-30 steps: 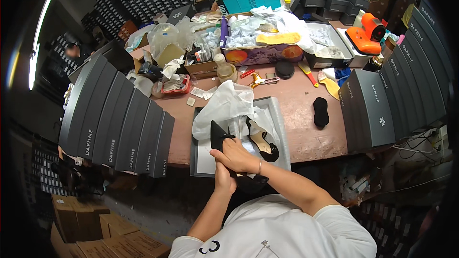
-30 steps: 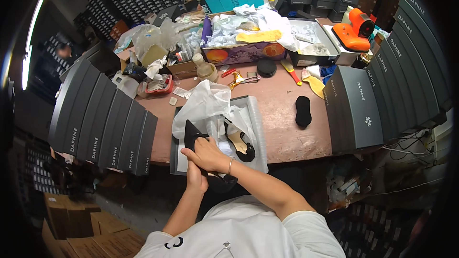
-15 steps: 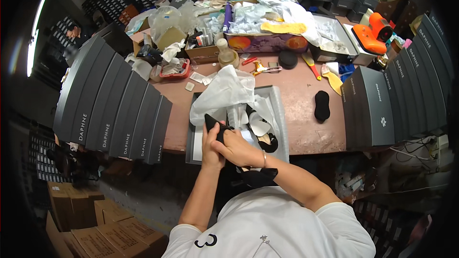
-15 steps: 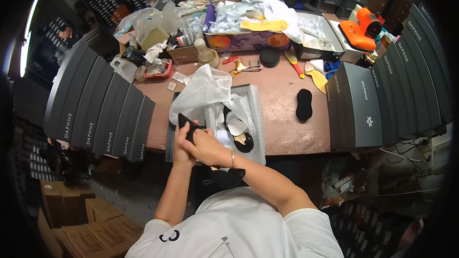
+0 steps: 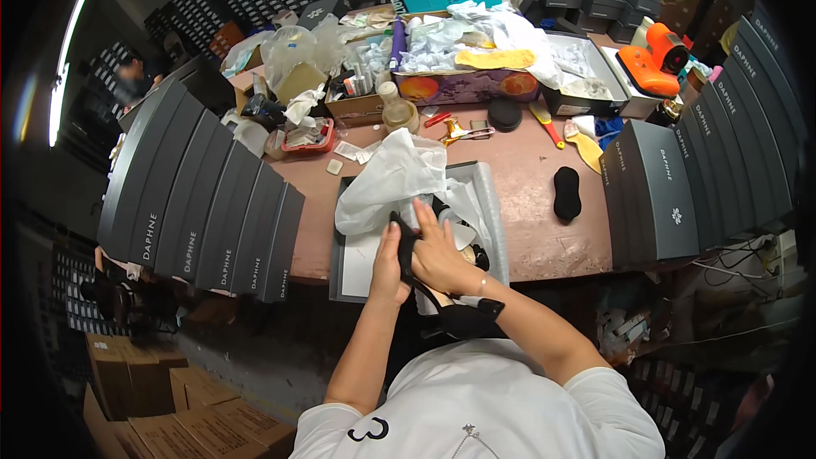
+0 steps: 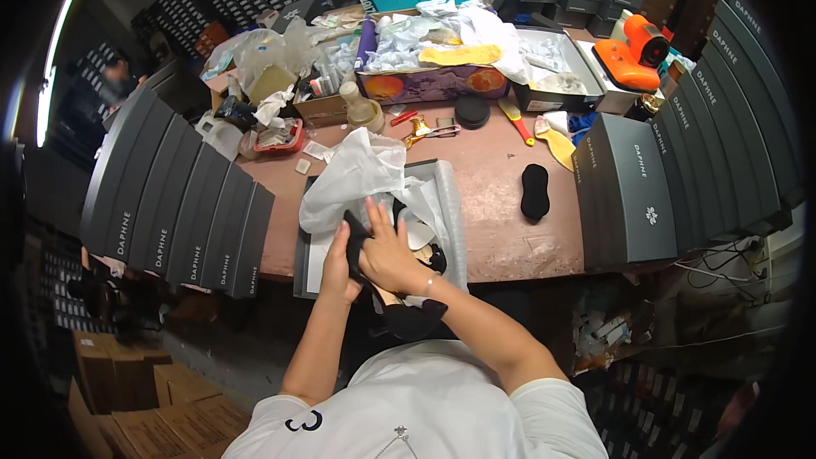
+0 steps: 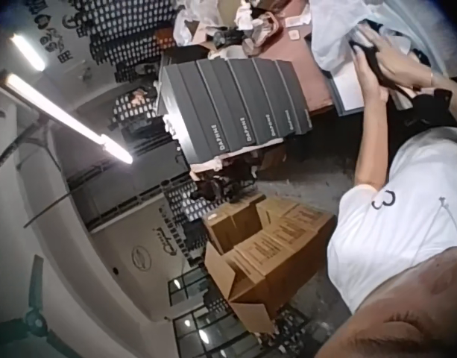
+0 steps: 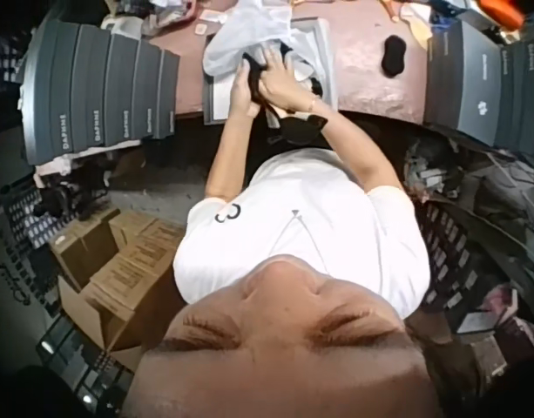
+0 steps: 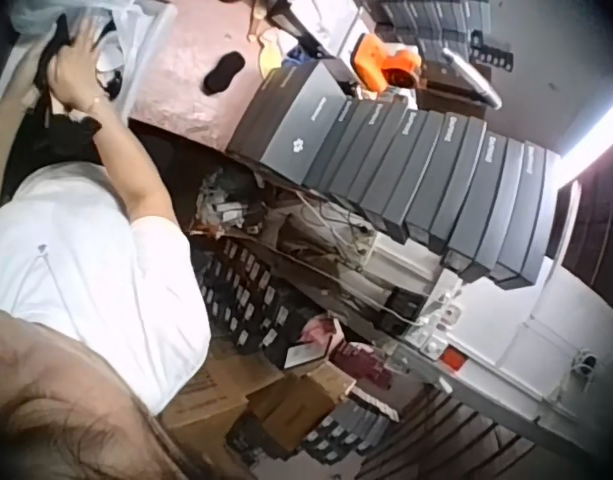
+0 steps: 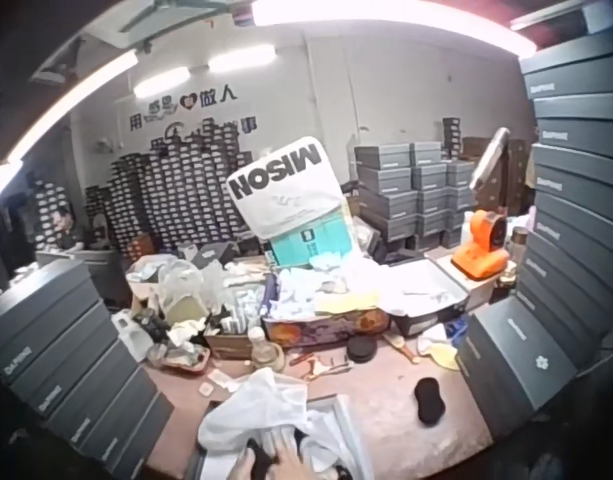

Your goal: Unpacking black high-heeled shoes from a box, inspecting them, and repacking them with tissue paper.

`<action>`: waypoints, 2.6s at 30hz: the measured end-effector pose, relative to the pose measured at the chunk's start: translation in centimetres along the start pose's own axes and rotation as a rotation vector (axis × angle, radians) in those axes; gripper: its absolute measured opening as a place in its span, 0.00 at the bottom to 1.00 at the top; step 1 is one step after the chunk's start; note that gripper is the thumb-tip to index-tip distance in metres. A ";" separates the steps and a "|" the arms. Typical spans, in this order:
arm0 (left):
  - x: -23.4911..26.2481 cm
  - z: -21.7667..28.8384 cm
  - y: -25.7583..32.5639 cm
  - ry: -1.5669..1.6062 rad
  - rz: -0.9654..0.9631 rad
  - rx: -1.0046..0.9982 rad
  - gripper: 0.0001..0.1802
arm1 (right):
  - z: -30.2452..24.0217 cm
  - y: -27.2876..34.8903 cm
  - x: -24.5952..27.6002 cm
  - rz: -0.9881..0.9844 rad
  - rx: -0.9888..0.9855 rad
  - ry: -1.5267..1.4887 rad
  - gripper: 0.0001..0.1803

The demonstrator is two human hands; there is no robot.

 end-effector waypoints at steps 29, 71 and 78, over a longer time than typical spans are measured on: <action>2.8 0.8 2.2 0.199 -0.042 0.050 0.26 | -3.4 5.0 2.6 -0.120 0.201 -0.416 0.17; 1.6 -3.9 7.5 0.172 0.062 0.052 0.19 | -0.5 6.8 1.7 -0.030 -0.204 -0.535 0.14; 3.0 -3.3 7.9 0.246 -0.030 0.293 0.21 | -3.6 5.4 2.5 0.032 0.200 -0.045 0.17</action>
Point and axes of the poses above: each hand's wrist, its own y-axis away from the middle knuckle, its own x-axis out of the back of the hand, z = x × y, the point moved 7 cm from there along -y, towards the middle knuckle, and after that the axes turned 2 degrees about y, right-handed, at the moved point
